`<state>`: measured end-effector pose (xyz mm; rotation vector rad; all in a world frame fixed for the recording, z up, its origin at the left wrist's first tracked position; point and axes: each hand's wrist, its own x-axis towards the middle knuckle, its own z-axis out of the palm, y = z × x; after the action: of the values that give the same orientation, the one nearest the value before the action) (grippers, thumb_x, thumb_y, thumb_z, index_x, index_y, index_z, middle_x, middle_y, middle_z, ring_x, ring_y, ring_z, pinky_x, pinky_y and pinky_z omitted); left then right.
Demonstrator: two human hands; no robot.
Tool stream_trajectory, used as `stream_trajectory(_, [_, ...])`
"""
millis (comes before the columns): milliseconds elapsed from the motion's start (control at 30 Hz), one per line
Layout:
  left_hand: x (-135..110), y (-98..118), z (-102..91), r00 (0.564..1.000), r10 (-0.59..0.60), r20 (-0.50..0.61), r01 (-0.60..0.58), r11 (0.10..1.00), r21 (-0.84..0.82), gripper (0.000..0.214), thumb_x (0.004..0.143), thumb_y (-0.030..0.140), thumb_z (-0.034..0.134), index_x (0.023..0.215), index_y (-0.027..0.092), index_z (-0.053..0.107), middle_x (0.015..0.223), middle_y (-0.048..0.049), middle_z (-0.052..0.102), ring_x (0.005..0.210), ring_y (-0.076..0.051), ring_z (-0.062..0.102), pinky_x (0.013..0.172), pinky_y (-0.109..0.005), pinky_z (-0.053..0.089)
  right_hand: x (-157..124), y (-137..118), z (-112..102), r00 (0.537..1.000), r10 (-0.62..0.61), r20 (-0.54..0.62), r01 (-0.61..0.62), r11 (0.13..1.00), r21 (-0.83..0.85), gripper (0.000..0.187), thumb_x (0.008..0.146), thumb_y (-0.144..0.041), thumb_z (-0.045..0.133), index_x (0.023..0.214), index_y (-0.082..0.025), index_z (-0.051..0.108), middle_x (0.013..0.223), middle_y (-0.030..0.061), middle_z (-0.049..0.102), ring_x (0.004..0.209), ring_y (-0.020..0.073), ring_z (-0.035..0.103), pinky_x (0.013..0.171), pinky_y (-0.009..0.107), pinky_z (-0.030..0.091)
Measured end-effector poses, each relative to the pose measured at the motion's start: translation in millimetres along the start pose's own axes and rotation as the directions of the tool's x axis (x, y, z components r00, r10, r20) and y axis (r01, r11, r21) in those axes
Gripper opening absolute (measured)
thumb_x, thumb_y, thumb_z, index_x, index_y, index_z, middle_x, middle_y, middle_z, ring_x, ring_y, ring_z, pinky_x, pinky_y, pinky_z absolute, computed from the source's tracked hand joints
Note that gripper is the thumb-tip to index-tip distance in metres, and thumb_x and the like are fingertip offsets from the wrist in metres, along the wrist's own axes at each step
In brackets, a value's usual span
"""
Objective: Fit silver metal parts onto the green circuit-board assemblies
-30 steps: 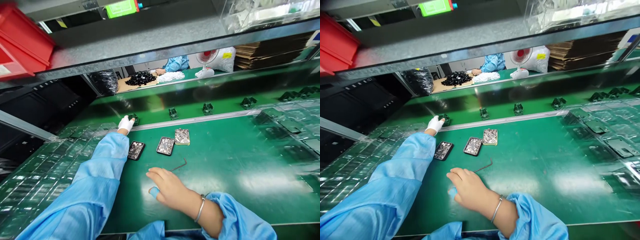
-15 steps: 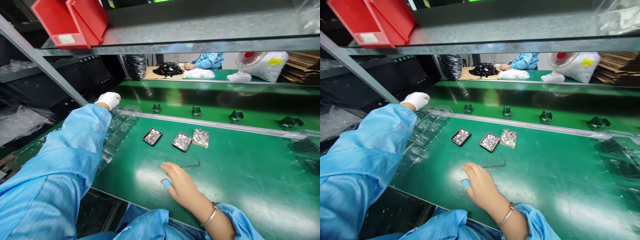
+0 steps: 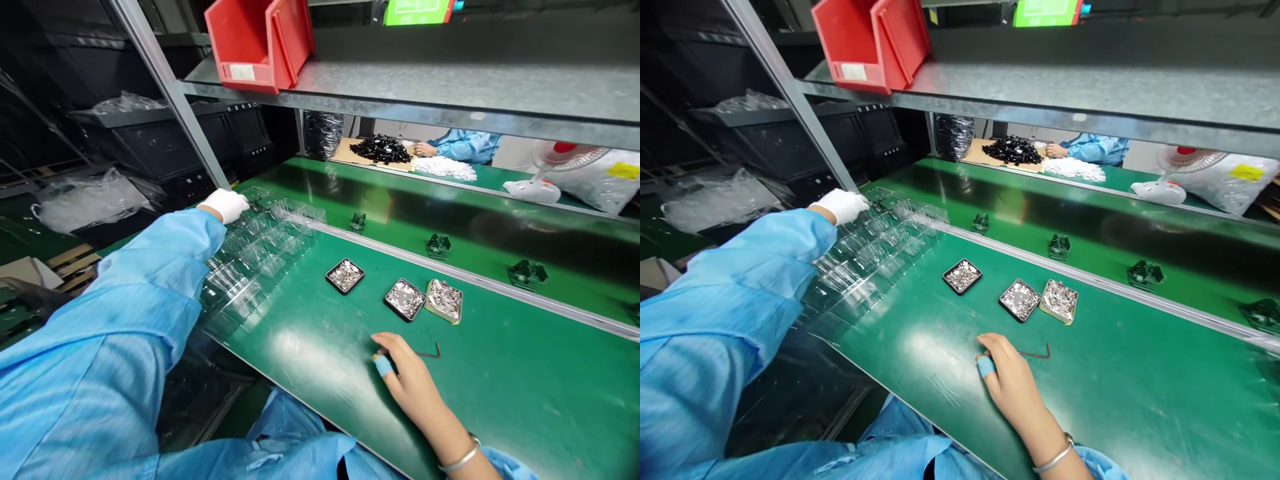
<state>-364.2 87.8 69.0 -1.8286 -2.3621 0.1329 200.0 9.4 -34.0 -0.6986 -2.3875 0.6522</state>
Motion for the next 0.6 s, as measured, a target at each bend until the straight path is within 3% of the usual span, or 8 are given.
stream_trajectory(100, [11.3, 3.5, 10.6, 0.997, 0.057, 0.058, -0.061, 0.996, 0.066, 0.01, 0.085, 0.018, 0.06, 0.084, 0.013, 0.069, 0.132, -0.0089, 0.06, 0.127, -0.024, 0.045, 0.102, -0.041, 0.035, 0.5, 4.2, 1.2, 0.999, -0.001, -0.033, 0.0, 1.0, -0.029, 0.03, 0.088, -0.013, 0.045, 0.115, -0.02, 0.056, 0.107, 0.0093, 0.068, 0.096, 0.0186, 0.069, 0.081, 0.031, 0.059])
stream_trajectory(200, [27.9, 12.4, 23.2, 0.993, 0.082, 0.088, -0.091, 0.991, 0.094, 0.013, 0.084, 0.011, 0.057, 0.08, 0.014, 0.069, 0.14, -0.0059, 0.054, 0.133, -0.025, 0.036, 0.105, -0.045, 0.029, 0.5, 8.5, 2.4, 0.999, 0.021, -0.045, -0.024, 0.997, -0.068, 0.026, 0.09, -0.015, 0.046, 0.113, -0.02, 0.057, 0.106, 0.0087, 0.068, 0.096, 0.018, 0.069, 0.08, 0.03, 0.059])
stream_trajectory(367, [46.7, 19.0, 36.5, 0.992, 0.064, 0.111, -0.075, 0.993, 0.093, 0.021, 0.081, 0.005, 0.053, 0.094, 0.012, 0.068, 0.144, -0.0115, 0.049, 0.13, -0.028, 0.039, 0.103, -0.05, 0.031, 0.2, 14.3, 1.1, 0.992, 0.106, -0.066, -0.112, 0.99, -0.084, 0.022, 0.093, -0.021, 0.046, 0.112, -0.02, 0.058, 0.106, 0.0091, 0.068, 0.096, 0.0182, 0.069, 0.08, 0.03, 0.059])
stream_trajectory(467, [47.3, 17.0, 31.1, 0.996, 0.038, 0.077, -0.044, 0.996, 0.082, 0.035, 0.083, 0.003, 0.047, 0.112, 0.012, 0.064, 0.151, -0.013, 0.039, 0.135, -0.03, 0.036, 0.104, -0.05, 0.032, 0.3, 15.2, 1.3, 0.987, 0.148, -0.058, -0.153, 0.985, -0.075, 0.023, 0.092, -0.02, 0.047, 0.112, -0.02, 0.058, 0.107, 0.0094, 0.068, 0.096, 0.0186, 0.069, 0.081, 0.03, 0.058])
stream_trajectory(600, [40.2, 11.2, 6.2, 1.0, -0.005, -0.019, 0.006, 1.0, 0.011, 0.053, 0.08, 0.007, 0.052, 0.133, 0.013, 0.053, 0.155, -0.0111, 0.034, 0.136, -0.03, 0.036, 0.109, -0.046, 0.031, 1.3, 11.5, 3.1, 0.99, 0.141, -0.028, -0.142, 0.989, -0.035, 0.026, 0.09, -0.018, 0.046, 0.113, -0.02, 0.058, 0.107, 0.0096, 0.068, 0.096, 0.0188, 0.068, 0.082, 0.032, 0.058])
